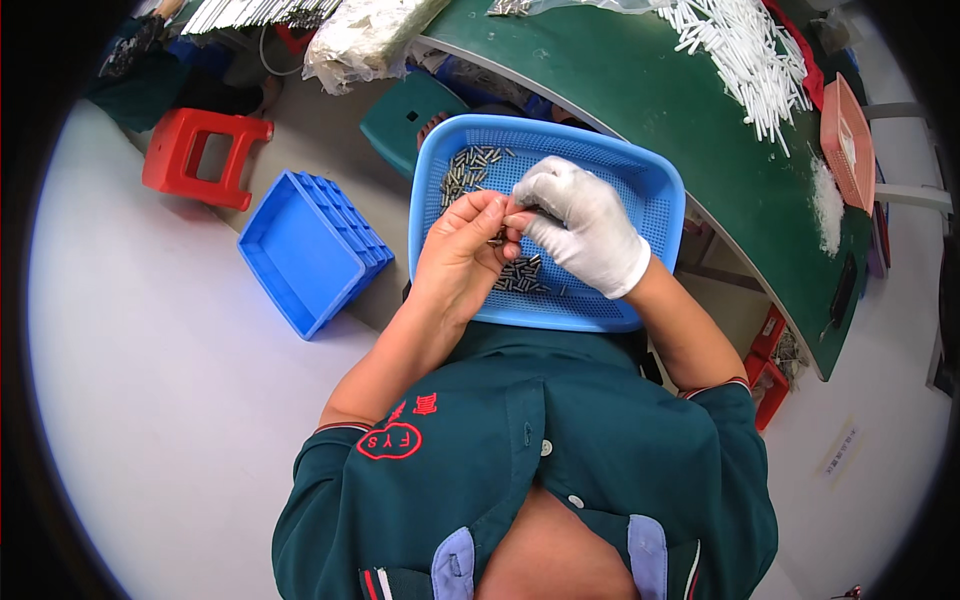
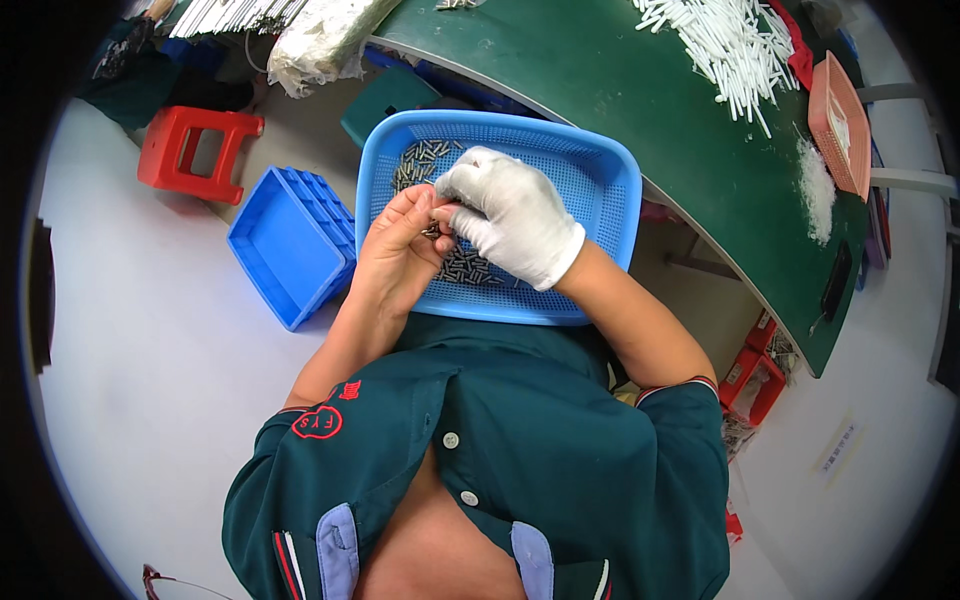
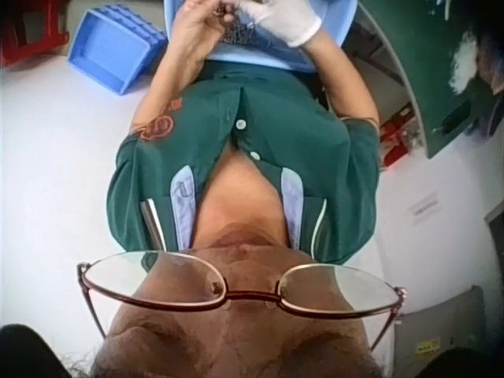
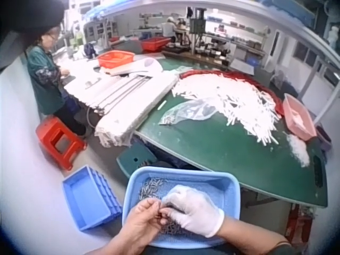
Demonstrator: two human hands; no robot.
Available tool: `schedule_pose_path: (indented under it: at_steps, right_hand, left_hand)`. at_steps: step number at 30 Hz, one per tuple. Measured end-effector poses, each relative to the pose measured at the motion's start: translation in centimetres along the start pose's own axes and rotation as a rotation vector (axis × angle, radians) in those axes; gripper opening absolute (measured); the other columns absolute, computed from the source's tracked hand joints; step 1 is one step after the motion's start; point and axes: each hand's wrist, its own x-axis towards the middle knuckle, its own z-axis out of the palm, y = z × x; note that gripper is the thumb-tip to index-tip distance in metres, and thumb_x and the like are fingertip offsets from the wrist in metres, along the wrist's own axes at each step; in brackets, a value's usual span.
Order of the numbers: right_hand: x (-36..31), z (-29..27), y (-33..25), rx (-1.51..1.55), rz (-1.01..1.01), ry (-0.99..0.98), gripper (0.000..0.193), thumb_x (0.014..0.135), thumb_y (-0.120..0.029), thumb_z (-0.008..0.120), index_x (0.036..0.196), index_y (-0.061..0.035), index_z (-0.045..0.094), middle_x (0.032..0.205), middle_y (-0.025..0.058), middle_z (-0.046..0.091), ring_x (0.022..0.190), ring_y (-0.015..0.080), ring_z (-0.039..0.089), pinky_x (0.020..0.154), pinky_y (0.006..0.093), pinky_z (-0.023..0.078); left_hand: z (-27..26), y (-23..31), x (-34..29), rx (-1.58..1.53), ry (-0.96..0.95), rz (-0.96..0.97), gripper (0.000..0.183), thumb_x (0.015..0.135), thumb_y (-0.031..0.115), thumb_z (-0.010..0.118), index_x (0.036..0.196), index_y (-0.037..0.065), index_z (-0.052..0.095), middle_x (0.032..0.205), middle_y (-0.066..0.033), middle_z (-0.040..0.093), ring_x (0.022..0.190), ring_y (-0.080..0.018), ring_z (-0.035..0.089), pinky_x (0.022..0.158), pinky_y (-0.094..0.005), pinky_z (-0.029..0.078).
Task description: The person assembles small metal ring components by hand at a workstation.
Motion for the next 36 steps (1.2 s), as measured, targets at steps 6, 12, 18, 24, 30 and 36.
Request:
schedule_pose_path:
  at_steps: [6,12,18,24,30,36]
  right_hand:
    - [-0.6,-0.2,2.0,-0.223,0.159,-0.028,0.011,0.078,-0.005,0.064,0.088,-0.0041,0.060,0.082,0.0110,0.059,0.074,0.0272,0.061,0.066,0.0341,0.049]
    - [-0.8,1.7,2.5,-0.492,0.235,-0.250,0.014,0.077,-0.018,0.064,0.086,-0.0080,0.062,0.080,0.0101,0.060,0.078,0.0294,0.061,0.068,0.0389,0.050]
    - [-0.7,2.9,2.3,-0.558,0.221,-0.294,0.007,0.075,-0.009,0.057,0.078,-0.0048,0.061,0.080,0.0134,0.064,0.078,0.0302,0.064,0.065,0.0406,0.052]
    - [-1.2,1.3,2.7,-0.515,0.330,-0.282,0.010,0.077,-0.010,0.058,0.083,-0.0024,0.060,0.081,0.0131,0.064,0.068,0.0276,0.065,0.062,0.0370,0.052]
    - [-2.1,0.0,1.5,0.567,0.486,0.032,0.015,0.082,-0.005,0.064,0.092,0.0027,0.056,0.085,0.0053,0.060,0.079,0.0117,0.058,0.071,0.0257,0.048]
    - [-2.3,0.8,1.2,0.476,0.359,0.074,0.012,0.079,0.002,0.065,0.087,-0.0007,0.057,0.090,0.0042,0.059,0.083,0.0114,0.056,0.076,0.0255,0.047]
  left_hand:
    - [-0.1,0.7,0.3,0.041,0.095,0.104,0.014,0.091,0.014,0.055,0.099,0.003,0.057,0.089,-0.0070,0.059,0.077,-0.0124,0.054,0.065,-0.0246,0.045]
    - [-0.5,-0.1,0.4,-0.023,0.048,0.039,0.014,0.092,0.017,0.055,0.098,0.005,0.055,0.088,-0.0050,0.054,0.077,-0.0122,0.049,0.063,-0.0233,0.041]
    - [-1.1,-0.9,0.4,-0.077,-0.007,-0.005,0.011,0.092,0.017,0.054,0.095,0.007,0.054,0.088,-0.0047,0.053,0.076,-0.0120,0.047,0.063,-0.0225,0.041]
    - [-0.8,-1.2,-0.1,-0.063,-0.016,-0.028,0.011,0.092,0.017,0.055,0.096,0.007,0.055,0.087,-0.0045,0.054,0.076,-0.0120,0.048,0.062,-0.0227,0.041]
    - [-0.7,-1.4,-0.1,-0.049,-0.001,-0.072,0.011,0.090,0.016,0.057,0.094,0.006,0.056,0.086,-0.0043,0.056,0.075,-0.0119,0.050,0.061,-0.0228,0.042]
    - [-0.3,-1.4,-0.1,-0.062,0.040,-0.084,0.008,0.090,0.014,0.056,0.091,0.006,0.057,0.085,-0.0047,0.060,0.073,-0.0111,0.051,0.062,-0.0235,0.043]
